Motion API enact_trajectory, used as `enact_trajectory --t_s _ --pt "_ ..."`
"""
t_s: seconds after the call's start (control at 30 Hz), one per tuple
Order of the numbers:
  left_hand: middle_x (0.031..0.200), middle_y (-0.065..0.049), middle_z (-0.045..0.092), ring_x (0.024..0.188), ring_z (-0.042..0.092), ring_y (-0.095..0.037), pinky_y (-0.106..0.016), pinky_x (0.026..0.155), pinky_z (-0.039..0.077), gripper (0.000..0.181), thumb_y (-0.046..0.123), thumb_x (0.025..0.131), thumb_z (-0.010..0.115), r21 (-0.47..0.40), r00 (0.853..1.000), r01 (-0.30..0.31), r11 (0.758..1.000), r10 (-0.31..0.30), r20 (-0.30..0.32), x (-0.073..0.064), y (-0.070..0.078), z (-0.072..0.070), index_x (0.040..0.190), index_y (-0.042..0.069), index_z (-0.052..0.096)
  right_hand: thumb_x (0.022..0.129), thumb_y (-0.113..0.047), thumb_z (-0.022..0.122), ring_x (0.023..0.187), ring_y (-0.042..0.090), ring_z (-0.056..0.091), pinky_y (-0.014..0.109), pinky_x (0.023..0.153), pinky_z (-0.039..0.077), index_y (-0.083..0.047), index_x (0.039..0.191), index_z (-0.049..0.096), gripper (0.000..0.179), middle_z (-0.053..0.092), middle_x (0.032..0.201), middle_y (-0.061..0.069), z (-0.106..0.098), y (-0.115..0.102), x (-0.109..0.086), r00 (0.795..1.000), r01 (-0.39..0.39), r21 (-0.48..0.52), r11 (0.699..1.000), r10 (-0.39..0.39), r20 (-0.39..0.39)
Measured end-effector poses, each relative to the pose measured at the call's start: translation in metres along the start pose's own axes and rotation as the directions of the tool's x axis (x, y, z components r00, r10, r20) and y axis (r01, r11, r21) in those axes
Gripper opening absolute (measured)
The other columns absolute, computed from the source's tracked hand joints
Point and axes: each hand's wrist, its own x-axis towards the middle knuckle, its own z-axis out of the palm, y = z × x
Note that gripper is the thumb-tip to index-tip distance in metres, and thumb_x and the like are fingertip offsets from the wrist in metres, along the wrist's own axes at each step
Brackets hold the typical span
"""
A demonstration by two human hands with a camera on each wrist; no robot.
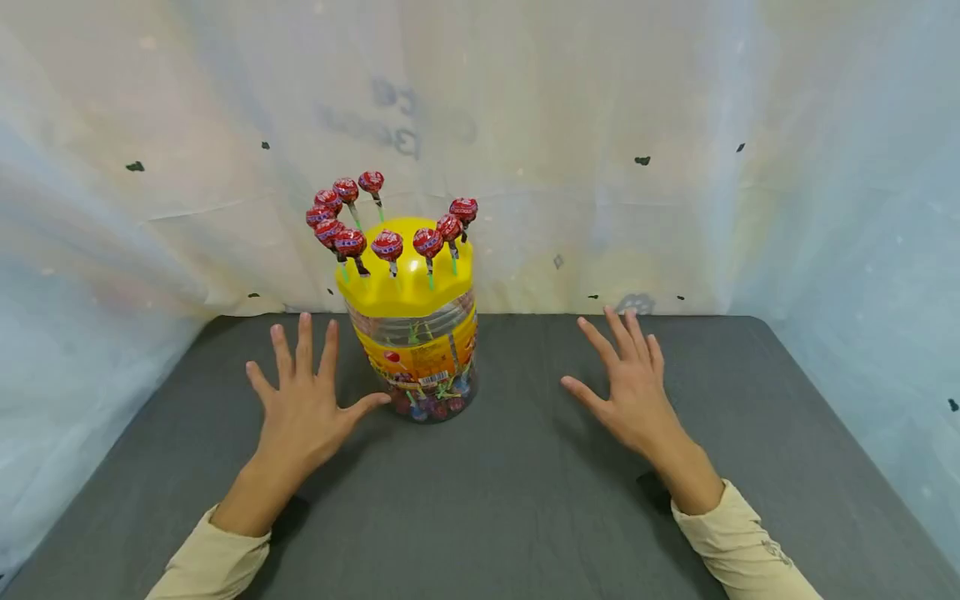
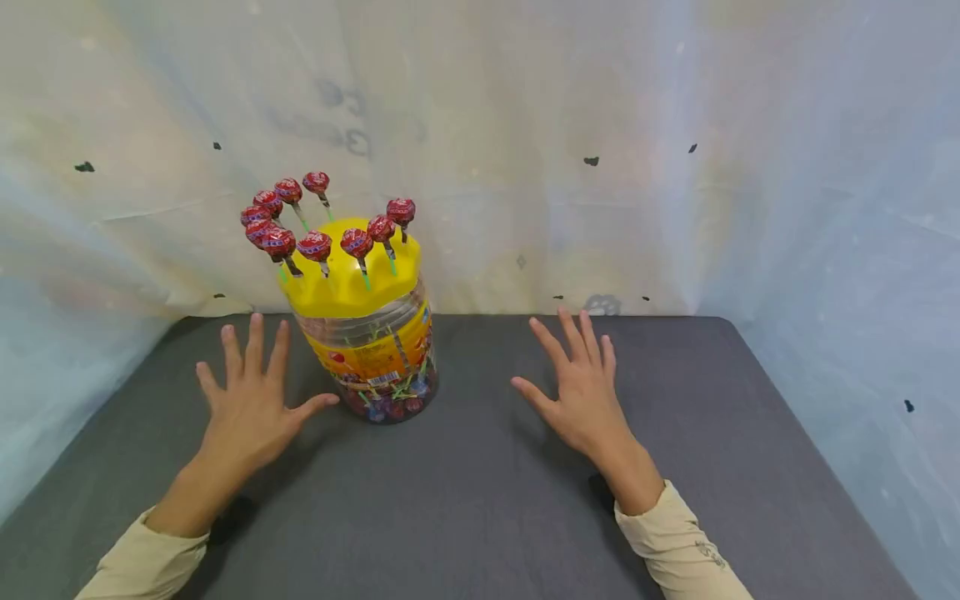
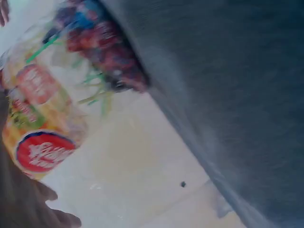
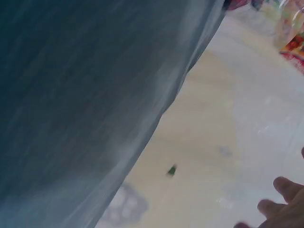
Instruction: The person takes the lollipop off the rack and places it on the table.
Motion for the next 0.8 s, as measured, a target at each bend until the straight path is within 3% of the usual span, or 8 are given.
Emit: enact_trajectory --t_s 0.07,0.13,0.27,0.33,0.4,0.47,0.6,0.8 --pt "0.167 -0.005 -0.019 0.153 -0.016 -0.043 -0.081 0.109 0.003 0.116 0.081 0.082 0.052 -0.118 1.0 0.021 0.993 -0.021 0.004 0.003 0.005 -0.012 0.16 0.023 -0.012 0.091 -0.049 0.068 0.155 0.035 0.01 0.072 0.114 0.016 -0.031 0.158 0.024 0.082 0.016 0.168 0.007 -0.002 -0.011 0.007 0.999 0.026 0.134 0.991 -0.03 0.023" --pt "0.168 -0.005 -0.016 0.154 -0.012 -0.041 -0.078 0.111 0.009 0.113 0.072 0.086 0.057 -0.271 0.998 0.055 0.961 -0.052 0.018 0.004 0.014 -0.023 0.159 0.023 -0.015 0.09 -0.042 0.072 0.154 0.033 0.017 0.069 0.115 0.023 -0.032 0.159 0.022 0.085 0.018 0.167 0.005 -0.004 -0.025 0.015 0.997 0.019 0.259 0.966 -0.038 0.067" --pt "0.168 -0.007 -0.012 0.155 -0.004 -0.037 -0.073 0.115 0.014 0.113 0.051 0.09 0.069 -0.564 0.994 0.096 0.82 -0.108 0.012 0.008 0.038 -0.037 0.158 0.027 -0.019 0.092 -0.034 0.072 0.15 0.028 0.031 0.059 0.114 0.035 -0.04 0.157 0.018 0.086 0.021 0.166 -0.004 -0.005 -0.056 0.033 0.985 -0.05 0.48 0.876 -0.038 0.171" --pt "0.168 -0.005 -0.011 0.156 -0.002 -0.034 -0.072 0.117 0.013 0.115 0.044 0.089 0.072 -0.648 0.99 0.109 0.753 -0.138 0.005 0.009 0.052 -0.039 0.157 0.028 -0.019 0.093 -0.031 0.071 0.148 0.026 0.035 0.056 0.113 0.038 -0.042 0.157 0.018 0.084 0.023 0.165 -0.007 -0.002 -0.069 0.041 0.978 -0.076 0.565 0.822 -0.048 0.201" --pt "0.167 -0.004 -0.011 0.156 -0.002 -0.032 -0.071 0.117 0.013 0.117 0.043 0.088 0.075 -0.689 0.986 0.116 0.715 -0.165 -0.005 0.012 0.064 -0.04 0.157 0.03 -0.018 0.094 -0.028 0.07 0.147 0.026 0.037 0.055 0.114 0.039 -0.041 0.157 0.019 0.082 0.025 0.165 -0.007 0.002 -0.079 0.047 0.975 -0.089 0.635 0.767 -0.064 0.214" --pt "0.167 -0.003 -0.009 0.156 0.001 -0.03 -0.071 0.118 0.013 0.118 0.043 0.086 0.076 -0.713 0.982 0.117 0.692 -0.187 -0.02 0.016 0.073 -0.041 0.157 0.03 -0.017 0.095 -0.026 0.069 0.147 0.026 0.037 0.055 0.114 0.038 -0.039 0.157 0.02 0.08 0.027 0.164 -0.005 0.006 -0.087 0.055 0.974 -0.089 0.686 0.722 -0.081 0.212" --pt "0.167 -0.003 -0.003 0.154 0.012 -0.031 -0.068 0.118 0.018 0.118 0.042 0.084 0.079 -0.732 0.983 0.087 0.676 -0.178 -0.047 0.025 0.083 -0.041 0.158 0.028 -0.013 0.097 -0.024 0.066 0.146 0.026 0.039 0.056 0.115 0.037 -0.035 0.157 0.024 0.074 0.03 0.163 -0.003 0.012 -0.096 0.069 0.973 -0.096 0.748 0.656 -0.096 0.209" --pt "0.167 -0.001 0.0 0.151 0.02 -0.035 -0.067 0.116 0.026 0.119 0.032 0.082 0.083 -0.737 0.984 0.024 0.675 -0.148 -0.104 0.029 0.081 -0.034 0.158 0.028 -0.009 0.099 -0.022 0.063 0.143 0.026 0.043 0.057 0.111 0.041 -0.031 0.157 0.027 0.069 0.028 0.163 -0.009 0.02 -0.1 0.072 0.971 -0.108 0.778 0.619 -0.102 0.216"
